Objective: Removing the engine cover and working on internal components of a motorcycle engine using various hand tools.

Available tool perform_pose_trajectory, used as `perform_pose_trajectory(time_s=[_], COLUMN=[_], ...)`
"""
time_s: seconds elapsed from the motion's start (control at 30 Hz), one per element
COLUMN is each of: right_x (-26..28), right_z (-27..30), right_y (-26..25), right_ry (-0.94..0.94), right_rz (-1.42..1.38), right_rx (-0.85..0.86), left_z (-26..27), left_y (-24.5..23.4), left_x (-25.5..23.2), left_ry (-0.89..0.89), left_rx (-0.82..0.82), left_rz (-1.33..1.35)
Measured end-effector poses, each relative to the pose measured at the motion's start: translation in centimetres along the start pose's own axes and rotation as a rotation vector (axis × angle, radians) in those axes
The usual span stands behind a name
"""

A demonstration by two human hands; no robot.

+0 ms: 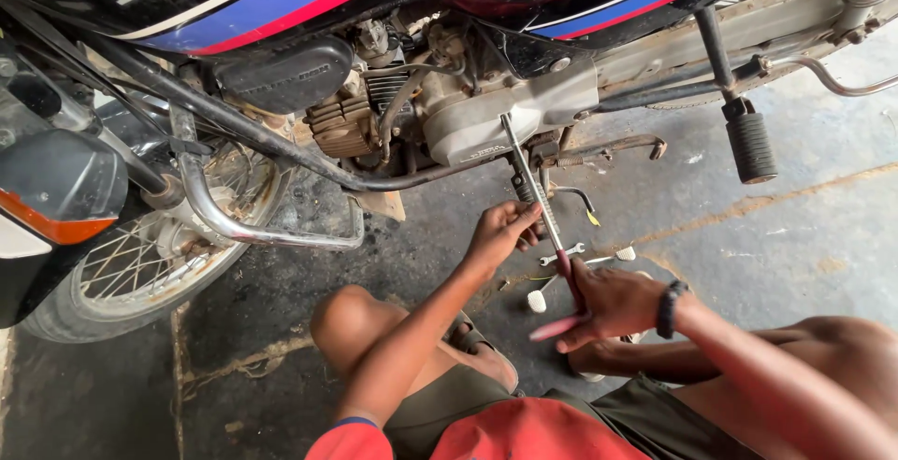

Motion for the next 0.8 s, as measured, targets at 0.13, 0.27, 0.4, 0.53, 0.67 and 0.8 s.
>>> perform_pose_trajectory(time_s=[0.13, 0.27, 0.4, 0.53, 0.67, 0.8], right_x=[4.2, 0.1, -0.6, -1.7, -3.5, -6.8], right_z=[0.8, -2.9, -4.3, -5.4, -7.9, -11.4], right_y=[-4.2, -1.4, -0.4, 0.1, 1.3, 3.8], right_ry=[0.129, 0.215, 0.088, 0.009, 0.112, 0.047], right_rz=[0.207, -0.269, -0.900, -1.153, -0.797, -0.511], right_rx=[0.224, 0.524, 0.660, 0.750, 0.548, 0.368], left_z=[0.3, 0.3, 0.1, -0.1, -0.6, -1.5], left_y=[1.6, 1.8, 1.7, 1.6, 1.4, 0.2], left_x=[0.0, -0.4, 0.1, -0.6, -0.8, 4.3], left_ry=[0.060, -0.073, -0.125, -0.116, -0.125, -0.097], left_rx=[0.067, 0.059, 0.111, 0.137, 0.196, 0.052], left_rz=[0.083, 0.374, 0.443, 0.461, 0.403, 0.407])
Point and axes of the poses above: each hand's wrist, its own z-axis away from the middle knuckle, its own y-axis out of the palm, x = y × z, the point moved 4 cm from there along -z, towards the middle knuckle, and after that the axes turned 11 degrees about y, right-handed, at the moved point
